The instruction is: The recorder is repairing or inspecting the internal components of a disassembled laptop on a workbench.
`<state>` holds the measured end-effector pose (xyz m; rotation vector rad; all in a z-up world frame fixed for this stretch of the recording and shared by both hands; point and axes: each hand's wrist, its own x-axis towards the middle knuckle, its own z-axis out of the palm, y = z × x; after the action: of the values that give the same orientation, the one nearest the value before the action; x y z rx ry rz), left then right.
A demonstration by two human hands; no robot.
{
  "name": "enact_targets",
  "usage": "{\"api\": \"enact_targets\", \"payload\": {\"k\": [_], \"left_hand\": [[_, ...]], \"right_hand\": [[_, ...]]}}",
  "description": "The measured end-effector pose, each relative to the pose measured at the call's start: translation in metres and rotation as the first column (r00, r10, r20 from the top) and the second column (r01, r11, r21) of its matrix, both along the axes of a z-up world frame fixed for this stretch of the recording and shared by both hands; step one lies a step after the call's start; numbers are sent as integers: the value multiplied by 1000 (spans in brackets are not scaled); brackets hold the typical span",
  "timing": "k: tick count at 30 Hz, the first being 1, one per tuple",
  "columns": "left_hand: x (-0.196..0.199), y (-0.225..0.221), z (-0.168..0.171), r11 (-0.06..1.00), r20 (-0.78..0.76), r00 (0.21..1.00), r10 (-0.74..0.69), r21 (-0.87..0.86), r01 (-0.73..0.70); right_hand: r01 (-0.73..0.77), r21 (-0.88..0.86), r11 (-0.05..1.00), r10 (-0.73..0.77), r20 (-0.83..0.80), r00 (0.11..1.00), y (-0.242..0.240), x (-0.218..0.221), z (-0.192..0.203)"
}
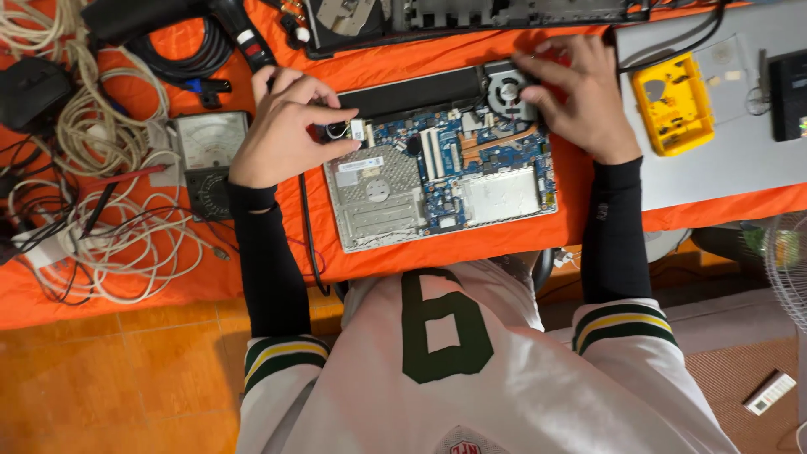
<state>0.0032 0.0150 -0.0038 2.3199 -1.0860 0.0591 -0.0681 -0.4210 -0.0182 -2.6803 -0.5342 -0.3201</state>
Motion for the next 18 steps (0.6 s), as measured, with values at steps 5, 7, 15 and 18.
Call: {"api": "enact_targets", "payload": {"k": [5,7,15,18], "left_hand": [[-1,8,3,999,45,999,29,-16,-28],[0,8,2,999,55,998,23,-34,-21],[4,6,-14,999,61,998,23,-33,-21],[4,6,-15,999,44,999,23,-28,-21]], "right_hand": [[-33,71,997,30,41,999,12,0,11],[-8,63,998,1,117,993,18,-4,21],[47,82,996,-54,86,995,20,-3,24],[53,77,996,-60,93,994,19,-4,22]]}}
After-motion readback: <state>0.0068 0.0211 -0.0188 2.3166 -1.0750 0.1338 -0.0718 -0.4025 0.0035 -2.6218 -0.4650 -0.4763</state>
